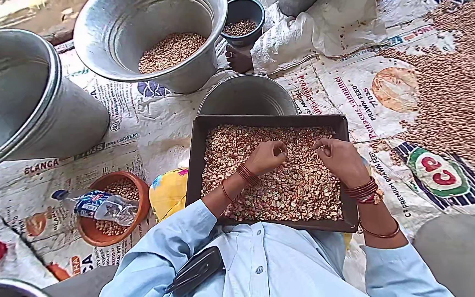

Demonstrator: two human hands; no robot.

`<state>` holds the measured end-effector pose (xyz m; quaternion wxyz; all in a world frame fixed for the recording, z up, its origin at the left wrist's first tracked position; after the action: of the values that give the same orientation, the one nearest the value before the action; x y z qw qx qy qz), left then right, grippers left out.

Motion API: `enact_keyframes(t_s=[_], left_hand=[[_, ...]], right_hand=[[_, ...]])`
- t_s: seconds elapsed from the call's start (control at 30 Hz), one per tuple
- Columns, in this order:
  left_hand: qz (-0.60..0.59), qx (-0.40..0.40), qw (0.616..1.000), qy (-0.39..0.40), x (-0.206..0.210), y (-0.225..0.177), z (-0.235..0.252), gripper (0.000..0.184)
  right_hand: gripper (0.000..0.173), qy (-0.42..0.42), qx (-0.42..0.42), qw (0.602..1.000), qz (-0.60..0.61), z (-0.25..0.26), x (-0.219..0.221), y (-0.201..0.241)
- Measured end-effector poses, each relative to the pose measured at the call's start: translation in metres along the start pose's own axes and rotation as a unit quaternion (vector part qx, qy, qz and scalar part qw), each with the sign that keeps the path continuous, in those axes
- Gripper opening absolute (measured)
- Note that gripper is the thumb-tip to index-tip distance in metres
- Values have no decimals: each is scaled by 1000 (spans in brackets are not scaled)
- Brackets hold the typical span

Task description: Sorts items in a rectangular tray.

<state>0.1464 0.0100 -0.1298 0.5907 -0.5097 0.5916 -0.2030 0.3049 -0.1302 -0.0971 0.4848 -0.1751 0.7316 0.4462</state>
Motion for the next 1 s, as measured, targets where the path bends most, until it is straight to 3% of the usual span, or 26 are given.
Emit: enact_keyframes(t_s=[0.07, 0.17, 0.27, 0.33, 0.47, 0.53, 0.67, 0.8, 0.9, 1.0], left_hand=[[-108, -10, 994, -8, -1, 4, 1, 18], [-195, -27, 978, 72, 25, -11, 0, 31], [-127, -72, 977, 159, 49, -18, 6, 34], [-84, -91, 987, 107, 41, -11, 15, 34], [-30, -88, 989, -117, -14, 12, 11, 31], [-10, -75, 985, -156, -29, 13, 0, 26], [68, -13, 996, -50, -7, 1, -8, 18], [137, 53, 987, 66, 29, -23, -12, 24], [178, 74, 975, 114, 45, -29, -11, 26], [210, 70, 967, 124, 50, -29, -10, 27]], right_hand=[[16, 47, 18, 998, -50, -10, 7, 2], [19, 72, 39, 991, -104, -16, 15, 4], [18, 81, 37, 989, -117, -14, 20, 5], [19, 75, 28, 990, -117, -13, 21, 4], [21, 75, 32, 990, -117, -14, 25, 0], [22, 77, 30, 990, -112, -13, 26, 0], [19, 76, 20, 991, -109, -12, 29, 0], [19, 72, 19, 993, -91, -13, 29, -2], [11, -34, -24, 997, 70, -13, 16, -10], [16, -95, -9, 960, 262, -10, 3, -23]])
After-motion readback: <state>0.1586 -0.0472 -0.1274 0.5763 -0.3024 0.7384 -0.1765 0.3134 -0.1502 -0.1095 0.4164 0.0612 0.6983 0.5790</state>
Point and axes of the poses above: each hand's wrist, its own z-axis towards the middle knuckle, its own x-axis out of the palm, y = z × x, the point moved 5 cm from there along z, towards the middle knuckle, and after that the axes turned 3 degrees about x, right-handed, at the moved point
